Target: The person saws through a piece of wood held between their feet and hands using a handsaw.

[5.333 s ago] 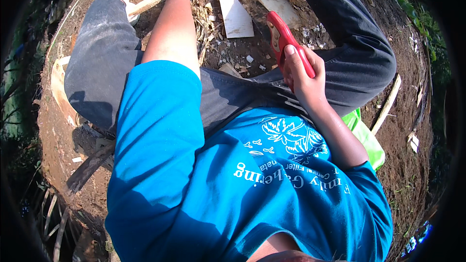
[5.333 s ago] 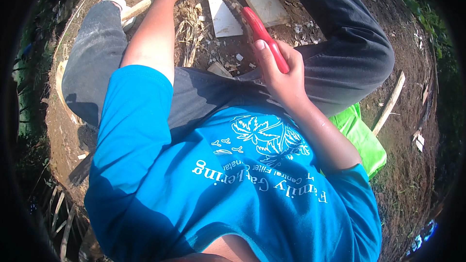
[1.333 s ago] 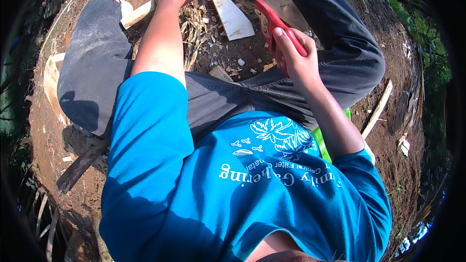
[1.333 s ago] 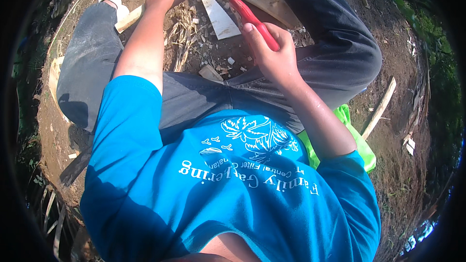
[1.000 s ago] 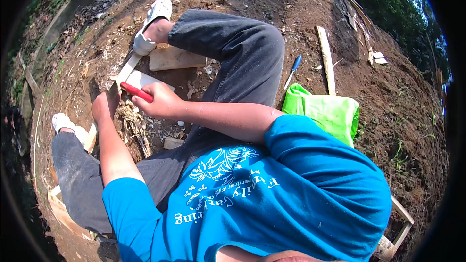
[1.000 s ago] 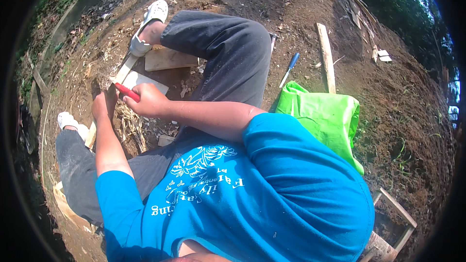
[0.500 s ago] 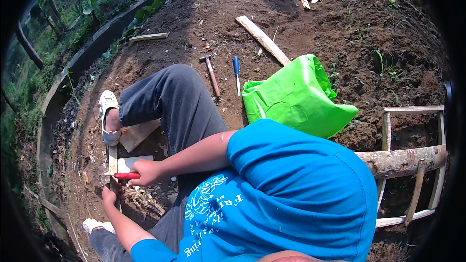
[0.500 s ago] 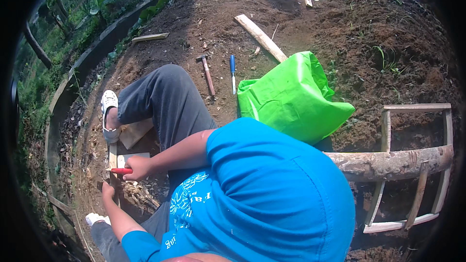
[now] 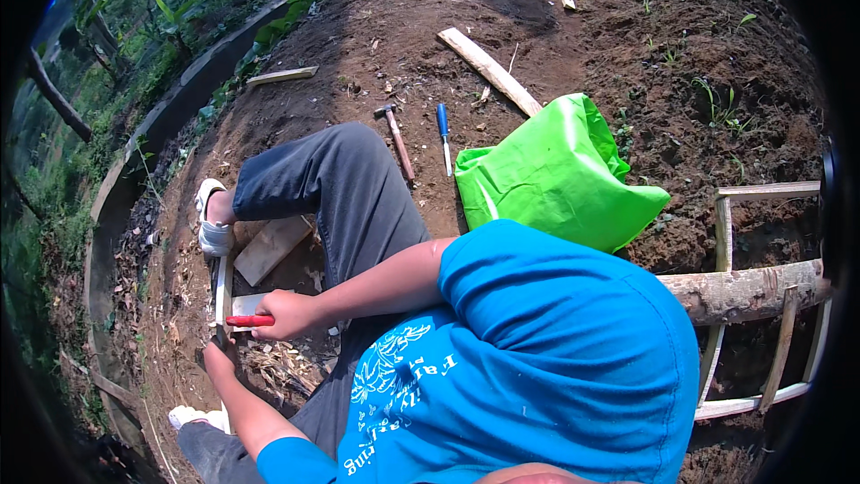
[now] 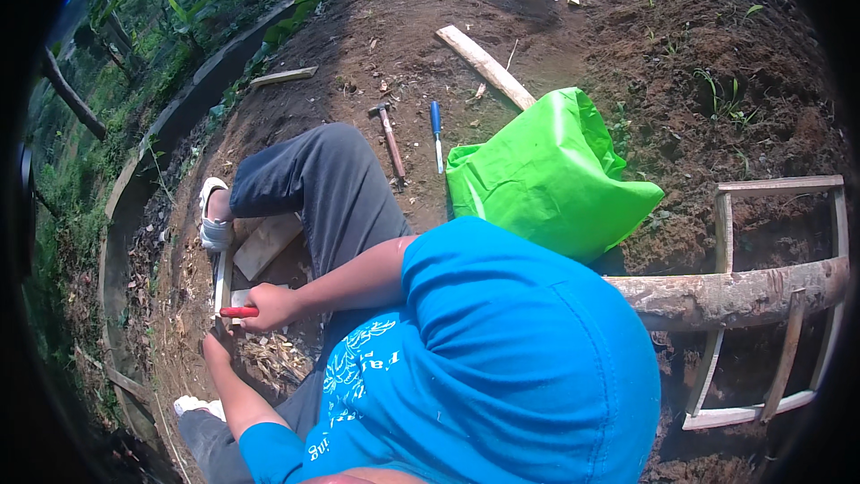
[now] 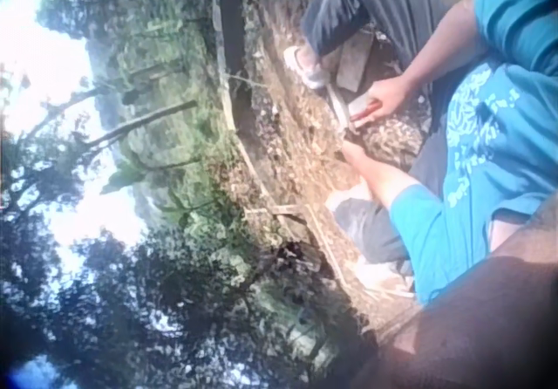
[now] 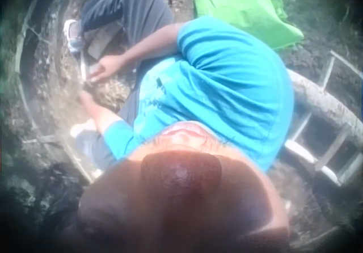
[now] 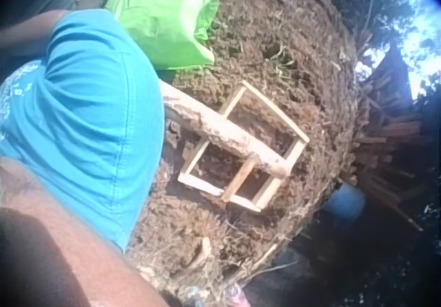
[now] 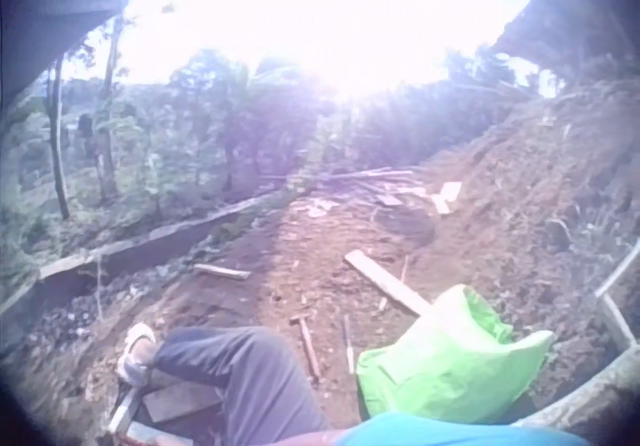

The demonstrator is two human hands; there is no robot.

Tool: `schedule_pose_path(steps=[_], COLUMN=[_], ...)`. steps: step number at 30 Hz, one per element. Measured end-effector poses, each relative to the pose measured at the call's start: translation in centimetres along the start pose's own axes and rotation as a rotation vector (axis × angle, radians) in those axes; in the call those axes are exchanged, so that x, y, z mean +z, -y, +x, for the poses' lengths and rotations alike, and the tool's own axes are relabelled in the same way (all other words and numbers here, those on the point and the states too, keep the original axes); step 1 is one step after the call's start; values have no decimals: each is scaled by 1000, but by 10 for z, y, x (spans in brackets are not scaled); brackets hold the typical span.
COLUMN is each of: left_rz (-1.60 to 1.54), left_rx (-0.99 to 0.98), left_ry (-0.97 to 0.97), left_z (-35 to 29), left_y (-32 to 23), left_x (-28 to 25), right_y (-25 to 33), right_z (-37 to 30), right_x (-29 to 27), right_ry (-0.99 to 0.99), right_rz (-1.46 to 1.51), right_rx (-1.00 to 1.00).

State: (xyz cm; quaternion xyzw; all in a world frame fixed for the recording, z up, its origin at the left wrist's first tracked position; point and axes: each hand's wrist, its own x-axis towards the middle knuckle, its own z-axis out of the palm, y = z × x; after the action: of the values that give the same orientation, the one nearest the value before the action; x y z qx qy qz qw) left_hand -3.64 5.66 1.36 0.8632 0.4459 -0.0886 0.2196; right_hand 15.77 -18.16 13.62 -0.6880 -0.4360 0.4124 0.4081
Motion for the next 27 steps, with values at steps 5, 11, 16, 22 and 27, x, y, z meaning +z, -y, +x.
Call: schedule_pose_path(steps=[5,11,16,22,27], left_rz=[13,18,24,161,97], left_rx=[49,-6,-27,-109,-34], left_ry=[-29,-46,37,94,157], left_z=[-3,1,3,22,43], left_y=[2,19,18,31,57], left_x=[4,22,32,50,55], right_y=[-8,-13,-17,-11,-13], right_z=[-3,-8,-8,-7,-10], right_x=[0,-7,-2,1,11], right_ry=[-17,9,15,46,67], right_rz=[-4,78,21,-66,-11], right_rx=[-31,-73,-53,-34,-57])
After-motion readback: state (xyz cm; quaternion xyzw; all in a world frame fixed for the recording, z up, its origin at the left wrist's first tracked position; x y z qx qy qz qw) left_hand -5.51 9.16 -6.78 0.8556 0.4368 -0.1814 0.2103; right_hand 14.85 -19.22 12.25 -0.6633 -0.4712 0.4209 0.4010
